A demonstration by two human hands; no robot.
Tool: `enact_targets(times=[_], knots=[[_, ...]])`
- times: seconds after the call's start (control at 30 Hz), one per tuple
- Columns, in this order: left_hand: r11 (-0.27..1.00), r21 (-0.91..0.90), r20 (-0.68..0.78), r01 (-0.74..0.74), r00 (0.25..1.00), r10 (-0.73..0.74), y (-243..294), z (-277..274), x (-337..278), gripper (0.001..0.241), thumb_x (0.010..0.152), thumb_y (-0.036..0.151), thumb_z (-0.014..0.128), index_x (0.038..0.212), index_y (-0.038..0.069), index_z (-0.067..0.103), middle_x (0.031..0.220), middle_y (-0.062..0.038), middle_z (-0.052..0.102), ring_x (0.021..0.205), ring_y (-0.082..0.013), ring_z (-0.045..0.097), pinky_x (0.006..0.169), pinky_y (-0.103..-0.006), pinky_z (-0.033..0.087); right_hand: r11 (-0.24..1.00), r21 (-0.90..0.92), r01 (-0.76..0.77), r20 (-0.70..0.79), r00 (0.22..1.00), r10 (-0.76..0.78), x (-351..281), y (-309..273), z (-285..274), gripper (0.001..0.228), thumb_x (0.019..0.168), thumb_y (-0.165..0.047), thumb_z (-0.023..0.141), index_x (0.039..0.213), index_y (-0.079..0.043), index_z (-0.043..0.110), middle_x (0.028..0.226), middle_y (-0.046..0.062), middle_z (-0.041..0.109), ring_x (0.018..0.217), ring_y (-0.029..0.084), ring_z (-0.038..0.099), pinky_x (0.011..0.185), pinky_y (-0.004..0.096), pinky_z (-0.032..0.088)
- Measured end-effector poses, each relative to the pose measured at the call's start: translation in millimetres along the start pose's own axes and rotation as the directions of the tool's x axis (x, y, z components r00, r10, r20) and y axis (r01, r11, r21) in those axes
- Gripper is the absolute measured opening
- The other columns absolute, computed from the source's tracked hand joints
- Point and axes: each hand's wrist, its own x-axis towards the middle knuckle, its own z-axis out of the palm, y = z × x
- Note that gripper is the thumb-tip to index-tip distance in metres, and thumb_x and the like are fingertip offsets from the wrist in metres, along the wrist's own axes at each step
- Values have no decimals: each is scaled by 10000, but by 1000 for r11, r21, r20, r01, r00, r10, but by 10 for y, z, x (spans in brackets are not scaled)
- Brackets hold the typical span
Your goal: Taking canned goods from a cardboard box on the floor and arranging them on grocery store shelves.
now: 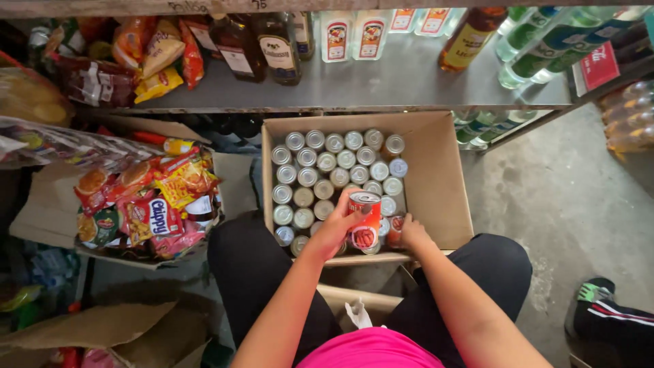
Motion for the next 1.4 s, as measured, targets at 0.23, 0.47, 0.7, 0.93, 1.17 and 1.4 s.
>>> enact_targets(times=[0.23, 0.47, 0.7, 0.93, 1.17, 1.4], knots=[[998, 11, -42, 68, 997, -68, 231, 112, -49, 532, 940, 268, 704, 1385, 160, 434, 1248, -59, 615, 1129, -190, 622, 892, -360, 538, 959, 271, -89, 156, 987, 48, 92, -99, 101, 1285, 633, -266, 871, 1585, -94, 26, 1196, 313, 694, 1119, 457, 691, 981, 469, 554], [996, -87, 25, 36, 999, -34, 382, 158, -36, 553, 950, 242, 700, 1417, 147, 420, 1292, -98, 612, 1155, -229, 638, 943, -382, 548, 964, 153, -219, 112, 973, 203, -210, -255, -597, 1249, 666, -348, 884, 1559, -77, 53, 1190, 296, 679, 1110, 447, 682, 966, 476, 553], [990, -100, 21, -97, 995, 100, 269, 283, 54, 531, 982, 200, 678, 1442, 42, 465, 1298, -86, 630, 1154, -167, 641, 975, -334, 534, 900, 386, 201, -466, 885, 2, -934, -306, -1966, 933, 595, -197, 939, 1368, -42, 441, 1114, 271, 666, 1025, 423, 683, 892, 472, 559], [978, 159, -20, -138, 990, 143, 695, 794, -216, 523, 951, 281, 701, 1361, 32, 493, 1163, -51, 671, 1013, -119, 647, 867, -301, 544, 402, 803, 440, -454, 889, -67, -1905, -614, -3438, 611, 749, -45, 825, 1312, 15, 594, 1252, 147, 673, 1166, 218, 645, 950, 352, 544], [950, 238, 204, -204, 966, 157, 1060, 1354, -622, 524, 948, 277, 725, 1354, 39, 494, 1128, -41, 646, 1006, -99, 628, 873, -287, 534, -336, 702, 628, -712, 607, -353, -2637, -1202, -4109, 629, 897, -72, 737, 1465, 67, 505, 1446, 262, 586, 1314, 315, 610, 1135, 443, 494], [946, 143, 400, -290, 891, 213, 1319, 1690, -959, 690, 941, 325, 767, 1463, 36, 421, 1249, -30, 595, 1139, -86, 575, 996, -279, 497, -470, 671, 573, -738, 458, -495, -2826, -1465, -4265, 665, 892, -46, 746, 1496, 38, 481, 1423, 275, 539, 1353, 398, 582, 1175, 518, 459]])
